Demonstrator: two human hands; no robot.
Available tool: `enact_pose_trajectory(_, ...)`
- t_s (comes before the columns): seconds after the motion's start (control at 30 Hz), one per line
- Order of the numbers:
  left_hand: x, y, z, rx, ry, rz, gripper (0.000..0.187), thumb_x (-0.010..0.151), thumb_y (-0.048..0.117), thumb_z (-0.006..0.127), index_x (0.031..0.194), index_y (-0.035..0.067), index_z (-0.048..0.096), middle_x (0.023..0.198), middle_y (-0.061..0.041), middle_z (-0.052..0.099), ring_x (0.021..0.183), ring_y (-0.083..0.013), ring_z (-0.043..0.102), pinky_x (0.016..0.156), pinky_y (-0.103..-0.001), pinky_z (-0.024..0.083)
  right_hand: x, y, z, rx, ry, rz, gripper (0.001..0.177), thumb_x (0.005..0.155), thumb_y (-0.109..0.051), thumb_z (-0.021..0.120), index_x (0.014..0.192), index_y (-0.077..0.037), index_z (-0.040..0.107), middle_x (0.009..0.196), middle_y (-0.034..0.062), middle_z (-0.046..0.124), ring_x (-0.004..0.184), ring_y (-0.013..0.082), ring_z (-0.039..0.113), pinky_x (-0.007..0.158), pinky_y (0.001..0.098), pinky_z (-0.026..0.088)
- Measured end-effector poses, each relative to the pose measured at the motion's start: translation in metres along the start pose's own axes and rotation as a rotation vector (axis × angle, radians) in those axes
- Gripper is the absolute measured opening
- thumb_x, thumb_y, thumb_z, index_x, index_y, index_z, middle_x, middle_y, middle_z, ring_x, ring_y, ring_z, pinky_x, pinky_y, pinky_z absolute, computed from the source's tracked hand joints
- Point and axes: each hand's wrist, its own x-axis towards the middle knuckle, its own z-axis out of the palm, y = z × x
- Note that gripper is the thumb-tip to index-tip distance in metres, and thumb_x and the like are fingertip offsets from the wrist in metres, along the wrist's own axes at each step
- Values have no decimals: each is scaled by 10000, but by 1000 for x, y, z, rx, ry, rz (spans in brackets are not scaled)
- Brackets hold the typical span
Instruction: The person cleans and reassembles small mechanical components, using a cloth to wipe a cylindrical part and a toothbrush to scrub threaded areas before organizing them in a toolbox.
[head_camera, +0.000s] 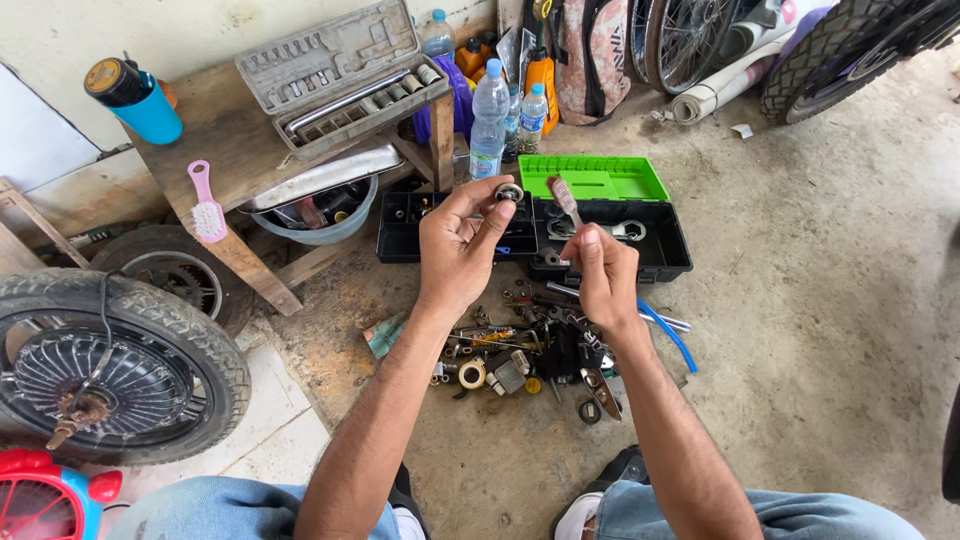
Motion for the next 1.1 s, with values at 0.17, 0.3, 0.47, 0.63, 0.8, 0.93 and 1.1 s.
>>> enact_pose_trajectory(0.17, -1, -7, 8, -52, -21, -8, 273, 1018, 101, 711, 1278, 22, 686, 1085, -5, 701, 931, -39, 609, 722, -192, 495, 3, -35, 4, -95, -19, -67, 481, 1125, -325, 414, 822, -19, 629, 607, 8, 512, 548, 86, 465, 520, 283, 366)
enact_pose_trajectory(0.3, -8, -6, 7, -37, -55, 51, 235, 1047, 96, 695, 1263, 3, 686, 1105, -2, 687, 984, -42, 635, 784, -186, 508, 1, -22, 10, -159, -41, -153, 483, 1135, -330, 401, 823, -23, 607, 659, 36, 562, 584, 97, 539, 565, 283, 421)
enact_pose_trajectory(0.47, -9, -14, 8, -67, -19, -1, 254, 1039, 77, 704, 1282, 4, 684, 1082, 0, 677, 938, -47, 587, 778, -192, 500, -8, 14, 11, -76, -16, -80, 502, 1125, -342, 400, 814, -10, 611, 639, 32, 558, 559, 108, 496, 540, 291, 401)
enact_pose_trajectory(0.63, -8, -8, 13, -35, -5, -6, 281, 1051, 106, 681, 1320, 34, 643, 1145, -11, 698, 983, -48, 588, 811, -207, 503, -7, 44, 15, 158, 192, 197, 597, 1165, -405, 370, 779, -36, 636, 617, -43, 466, 554, 50, 372, 511, 255, 267)
enact_pose_trajectory(0.8, -7, 3, 16, -14, -12, -77, 273, 1043, 139, 664, 1298, 46, 632, 1166, -41, 735, 956, -47, 589, 761, -216, 494, -2, 21, 8, 404, 32, 366, 476, 1111, -410, 453, 884, -52, 671, 569, -91, 418, 486, 12, 327, 452, 229, 236)
enact_pose_trajectory(0.93, -7, 2, 20, -50, -65, -40, 221, 1045, 148, 662, 1240, 62, 602, 1196, -61, 731, 1060, -63, 639, 863, -220, 559, 3, -21, 11, 424, -68, 342, 225, 1058, -221, 634, 1013, -7, 687, 633, -101, 451, 528, 1, 337, 459, 229, 236)
enact_pose_trajectory(1.1, -11, -6, 21, -14, -56, -38, 206, 1047, 108, 689, 1231, 28, 643, 1122, -49, 641, 1010, -81, 582, 807, -225, 536, 6, -56, 7, 503, -67, 336, 209, 1058, -152, 611, 1169, -8, 714, 677, -115, 476, 553, -15, 353, 478, 210, 258)
